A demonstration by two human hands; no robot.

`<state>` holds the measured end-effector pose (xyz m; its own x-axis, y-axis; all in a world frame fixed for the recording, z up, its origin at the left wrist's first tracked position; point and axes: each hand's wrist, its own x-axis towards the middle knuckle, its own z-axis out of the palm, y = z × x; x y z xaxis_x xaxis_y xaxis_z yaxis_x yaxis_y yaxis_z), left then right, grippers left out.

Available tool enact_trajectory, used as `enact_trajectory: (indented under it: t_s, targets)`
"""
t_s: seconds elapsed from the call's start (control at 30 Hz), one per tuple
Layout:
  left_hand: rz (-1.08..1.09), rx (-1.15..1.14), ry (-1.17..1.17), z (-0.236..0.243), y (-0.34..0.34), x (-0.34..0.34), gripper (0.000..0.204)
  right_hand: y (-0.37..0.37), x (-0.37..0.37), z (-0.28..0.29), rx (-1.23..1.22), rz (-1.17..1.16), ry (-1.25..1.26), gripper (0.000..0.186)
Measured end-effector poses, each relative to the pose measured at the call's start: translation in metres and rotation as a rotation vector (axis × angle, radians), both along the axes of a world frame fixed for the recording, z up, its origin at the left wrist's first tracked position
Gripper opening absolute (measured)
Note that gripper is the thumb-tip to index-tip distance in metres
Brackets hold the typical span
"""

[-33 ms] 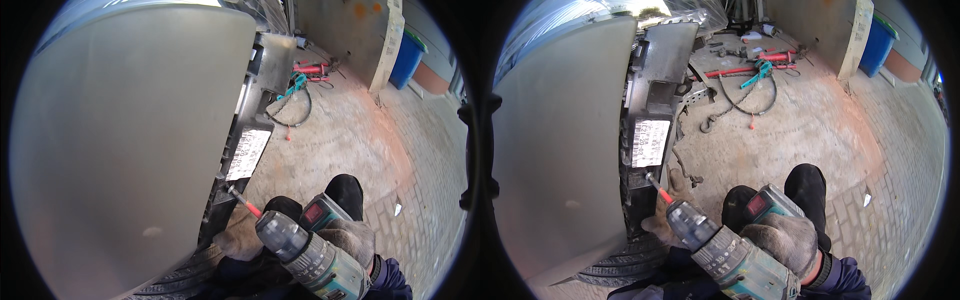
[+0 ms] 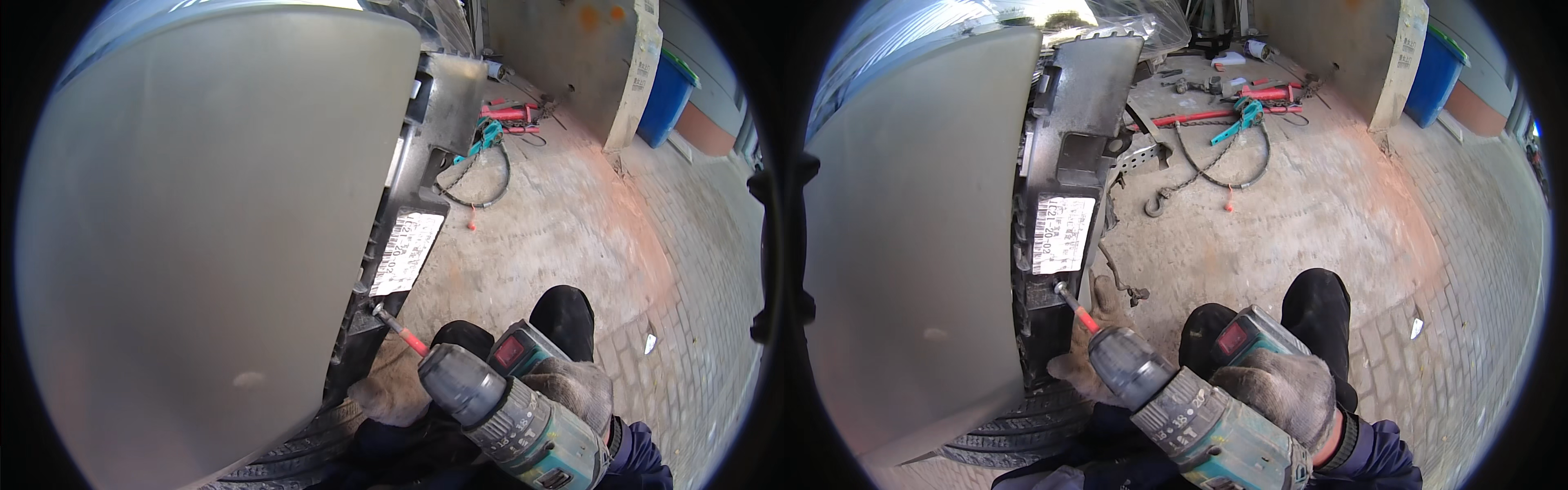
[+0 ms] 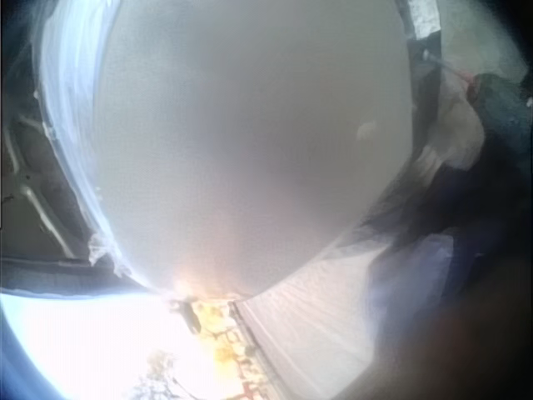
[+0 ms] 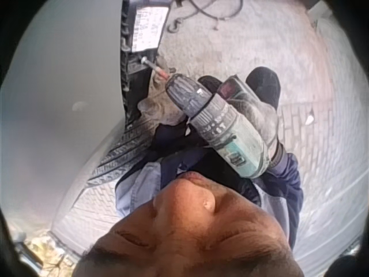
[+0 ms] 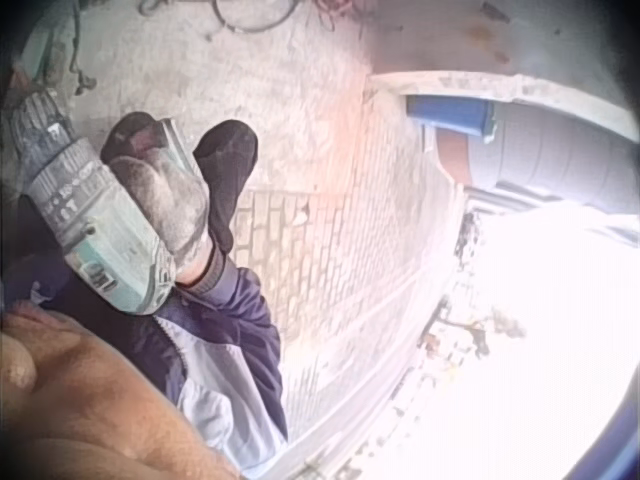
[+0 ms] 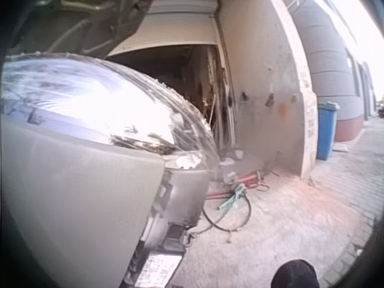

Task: The person uses a cordless drill to remove screws from the front of a car with the hood open. They then detach the headlight assembly and set it aside.

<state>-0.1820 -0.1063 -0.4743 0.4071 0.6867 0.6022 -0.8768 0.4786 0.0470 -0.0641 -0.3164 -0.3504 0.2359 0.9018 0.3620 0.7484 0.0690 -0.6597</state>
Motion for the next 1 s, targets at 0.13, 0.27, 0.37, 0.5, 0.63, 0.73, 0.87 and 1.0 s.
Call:
enact_trajectory:
  t_s: [0.13, 0.27, 0.37, 0.5, 0.63, 0.73, 0.87, 1.0]
  targets:
    - [0.329, 0.149, 0.222, 0.013, -0.003, 0.005, 0.067, 0.001, -0.001, 0.004, 0.015, -0.004, 0.078, 0.043]
    - [0.213, 0.174, 0.206, 0.020, -0.003, 0.003, 0.070, 0.000, 0.005, 0.002, -0.045, 0.001, 0.018, 0.047]
    - [0.176, 0.137, 0.159, 0.014, -0.003, 0.005, 0.073, -0.003, 0.005, -0.005, -0.170, 0.033, 0.275, 0.061]
    - [0.487, 0.115, 0.289, -0.003, -0.006, 0.008, 0.078, -0.006, 0.007, -0.008, -0.365, 0.093, 0.519, 0.088]
    - [0.299, -0.009, 0.293, -0.015, -0.001, 0.001, 0.082, -0.001, 0.008, -0.009, -0.142, 0.096, 0.306, 0.058]
    - [0.048, 0.086, 0.157, -0.014, 0.002, -0.003, 0.081, 0.004, 0.004, -0.016, -0.041, 0.218, 0.746, 0.056]
    - [-0.021, 0.100, 0.047, -0.007, 0.001, 0.000, 0.077, 0.004, 0.009, -0.024, -0.119, 0.332, 0.815, 0.085]
    - [0.047, 0.168, 0.000, 0.000, 0.002, 0.007, 0.070, 0.001, 0.009, -0.026, -0.064, 0.282, 0.788, 0.070]
